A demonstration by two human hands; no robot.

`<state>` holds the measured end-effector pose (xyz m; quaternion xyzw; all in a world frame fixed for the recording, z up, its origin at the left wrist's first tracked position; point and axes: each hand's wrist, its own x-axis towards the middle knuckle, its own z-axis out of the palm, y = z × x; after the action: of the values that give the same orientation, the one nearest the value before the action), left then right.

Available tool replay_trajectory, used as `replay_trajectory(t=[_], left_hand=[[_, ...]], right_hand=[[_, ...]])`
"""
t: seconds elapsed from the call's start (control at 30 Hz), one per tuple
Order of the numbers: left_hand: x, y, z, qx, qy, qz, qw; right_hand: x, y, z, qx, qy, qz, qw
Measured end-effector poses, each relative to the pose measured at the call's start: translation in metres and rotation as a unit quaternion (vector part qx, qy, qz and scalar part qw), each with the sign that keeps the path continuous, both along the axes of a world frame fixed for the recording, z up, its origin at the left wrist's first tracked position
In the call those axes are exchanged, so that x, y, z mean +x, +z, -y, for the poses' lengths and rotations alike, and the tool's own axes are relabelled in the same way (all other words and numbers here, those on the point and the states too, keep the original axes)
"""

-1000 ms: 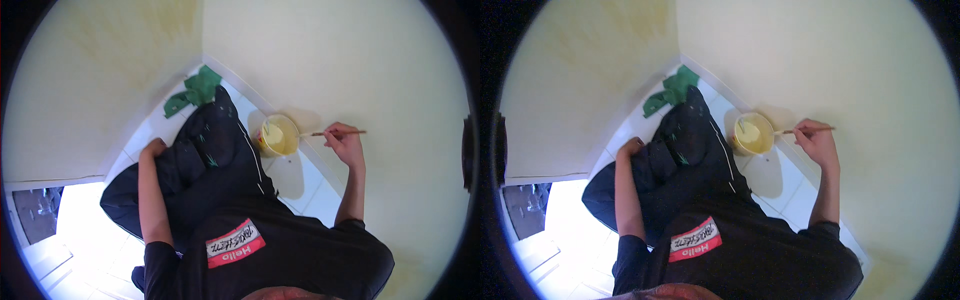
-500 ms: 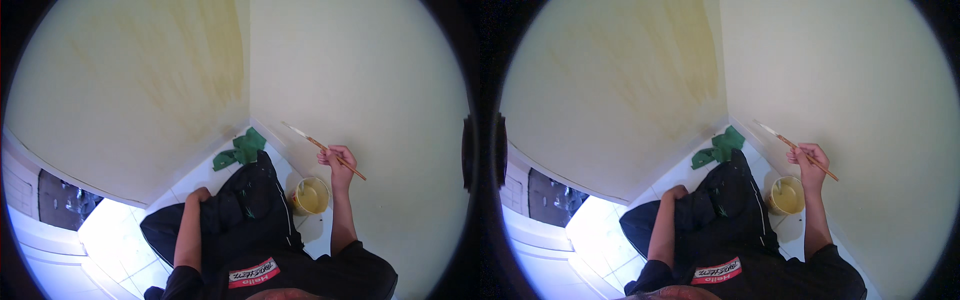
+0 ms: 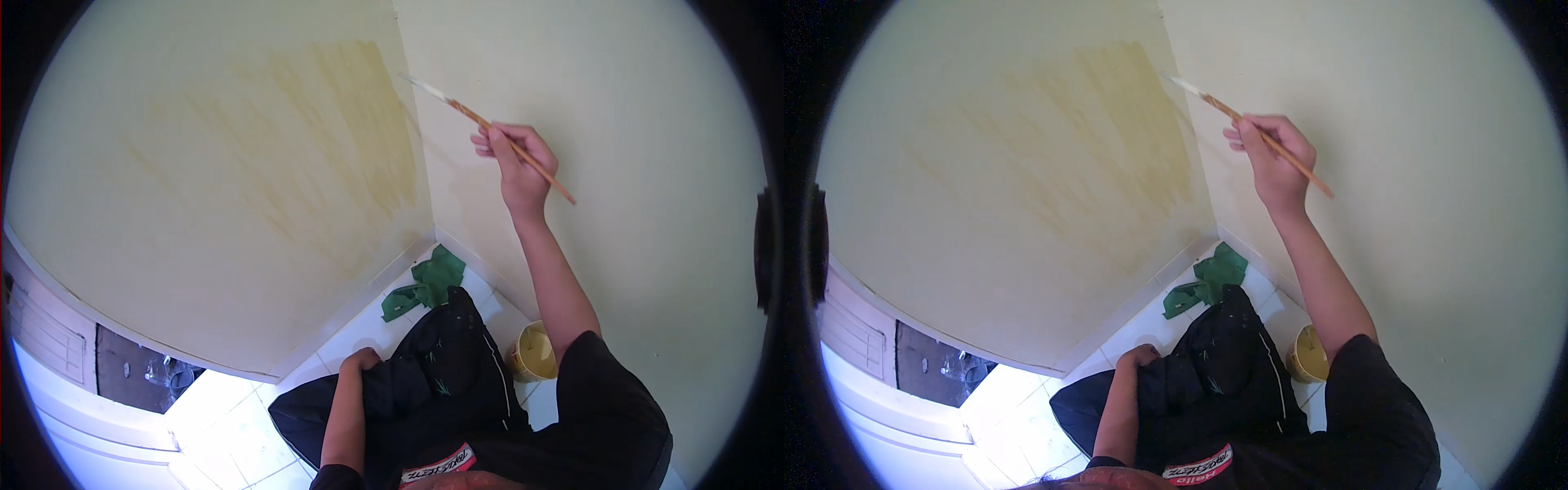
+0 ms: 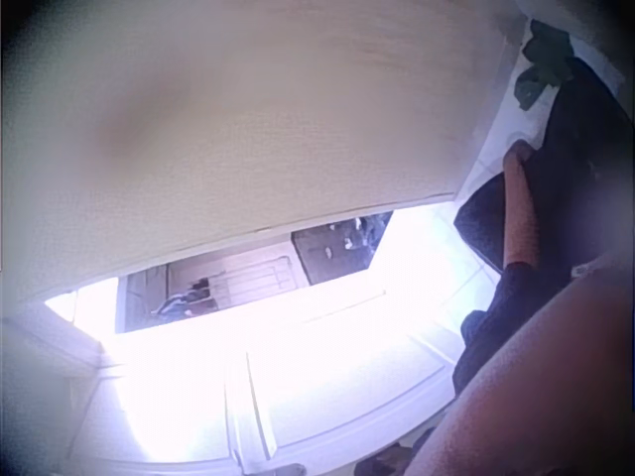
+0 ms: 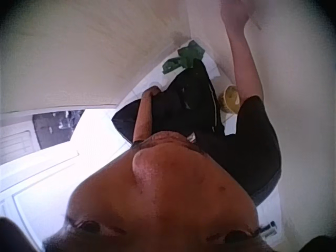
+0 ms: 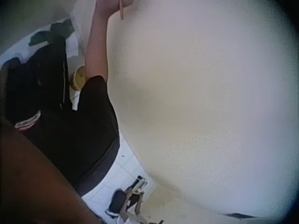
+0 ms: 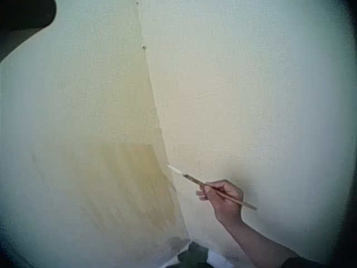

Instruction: The person paints a wall corner by dipping a paintbrush into a bucket of yellow paint and applying it to the surface.

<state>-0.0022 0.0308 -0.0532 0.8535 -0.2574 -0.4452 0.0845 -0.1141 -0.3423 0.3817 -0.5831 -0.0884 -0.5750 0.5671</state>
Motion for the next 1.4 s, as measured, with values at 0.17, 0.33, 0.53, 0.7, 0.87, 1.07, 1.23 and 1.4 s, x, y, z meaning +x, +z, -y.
replay_trajectory(t=[0.17, 0.33, 0.53, 0.7, 0.87, 1.07, 1.23, 1.4], left_hand=[[-0.005, 0.002, 0.012, 0.007, -0.02, 0.006, 1.0], [-0.003, -0.006, 0.005, 0.009, -0.025, 0.034, 0.999], [0.0, -0.007, 0.012, 0.005, -0.068, 0.022, 0.997], [0.001, -0.005, 0.015, 0.009, -0.044, -0.009, 0.999], [0.002, -0.007, 0.009, 0.004, -0.06, 0.004, 0.998], [-0.004, 0.01, 0.011, 0.012, -0.029, 0.008, 0.999], [-0.009, 0.03, 0.023, 0.014, -0.019, -0.027, 0.999], [-0.003, 0.005, 0.013, -0.006, -0.023, -0.013, 1.0]], right_hand=[[0.035, 0.036, 0.006, -0.024, -0.016, 0.024, 0.999], [0.052, 0.045, 0.007, -0.045, -0.009, 0.049, 0.998], [0.061, 0.055, 0.014, -0.053, -0.013, 0.048, 0.997], [0.066, 0.053, 0.02, -0.081, -0.011, 0.027, 0.996], [0.064, 0.022, 0.017, -0.08, -0.02, -0.012, 0.997], [0.052, 0.016, 0.014, -0.088, -0.044, -0.005, 0.995], [0.058, 0.06, 0.011, -0.099, -0.043, 0.057, 0.993], [0.065, 0.048, 0.005, -0.106, -0.037, 0.03, 0.993]])
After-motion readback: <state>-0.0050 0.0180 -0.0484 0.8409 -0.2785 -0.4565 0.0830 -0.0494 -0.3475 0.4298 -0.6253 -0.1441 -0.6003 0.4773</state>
